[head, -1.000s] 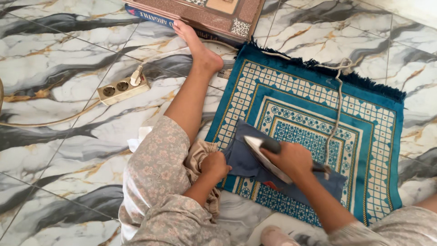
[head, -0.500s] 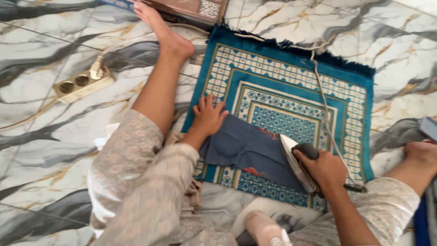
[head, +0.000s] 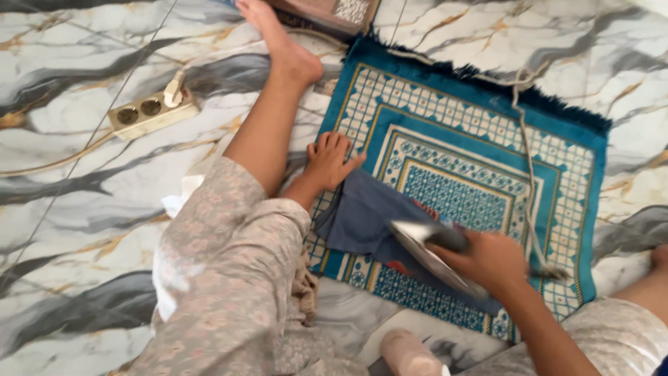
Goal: The person irons several small children's t-shirts on a prayer mat placed on the floor. They spray water on each shirt, iron both sides, fold them, and place them in a pile.
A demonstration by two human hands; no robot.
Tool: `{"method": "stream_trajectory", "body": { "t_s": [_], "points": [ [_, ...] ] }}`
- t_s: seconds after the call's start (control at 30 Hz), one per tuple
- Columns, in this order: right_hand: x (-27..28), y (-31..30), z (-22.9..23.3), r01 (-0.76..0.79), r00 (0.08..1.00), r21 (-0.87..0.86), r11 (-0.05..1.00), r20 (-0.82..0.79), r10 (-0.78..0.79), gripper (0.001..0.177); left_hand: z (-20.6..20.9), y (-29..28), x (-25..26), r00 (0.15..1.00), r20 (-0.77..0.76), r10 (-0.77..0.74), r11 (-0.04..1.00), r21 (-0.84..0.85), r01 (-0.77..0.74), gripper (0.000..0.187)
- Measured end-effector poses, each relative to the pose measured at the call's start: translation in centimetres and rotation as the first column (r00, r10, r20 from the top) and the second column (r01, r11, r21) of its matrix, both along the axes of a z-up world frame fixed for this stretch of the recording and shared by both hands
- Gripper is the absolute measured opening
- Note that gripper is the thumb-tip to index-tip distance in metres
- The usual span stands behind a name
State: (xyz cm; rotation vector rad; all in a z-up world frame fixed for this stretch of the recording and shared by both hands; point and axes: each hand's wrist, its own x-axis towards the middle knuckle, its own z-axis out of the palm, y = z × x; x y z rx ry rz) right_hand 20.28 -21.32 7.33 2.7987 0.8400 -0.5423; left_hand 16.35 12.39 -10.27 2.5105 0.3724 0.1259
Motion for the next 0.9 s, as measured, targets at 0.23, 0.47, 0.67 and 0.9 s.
{"method": "stream_trajectory", "body": {
  "t_s": [0.23,0.47,0.67,0.9],
  "points": [
    [-5.4,13.2,-2.2,-0.191,0.979,0.289,0.938,-0.01,0.203,0.062,1.5,2.5,-2.7,0.933,0.349,0.085,0.984,-0.174,-0.024,0.042],
    [-5.8,11.6,-2.8,-0.222,0.974,0.267,0.938,0.014,0.226,0.06,4.3,-0.3,-3.8,0.848,0.493,0.193,0.954,-0.296,-0.045,0.029],
    [-6.3,9.4,-4.3,-0.266,0.962,0.275,0.924,0.02,0.271,0.064,6.8,-1.7,-5.0,0.826,0.553,0.109,0.965,-0.258,0.046,0.028],
    [-3.3,4.4,-0.4,0.111,0.99,0.092,0.99,-0.095,-0.103,0.068,7.6,-6.1,-5.5,0.792,0.569,0.222,0.902,-0.428,0.055,0.04]
  ]
}}
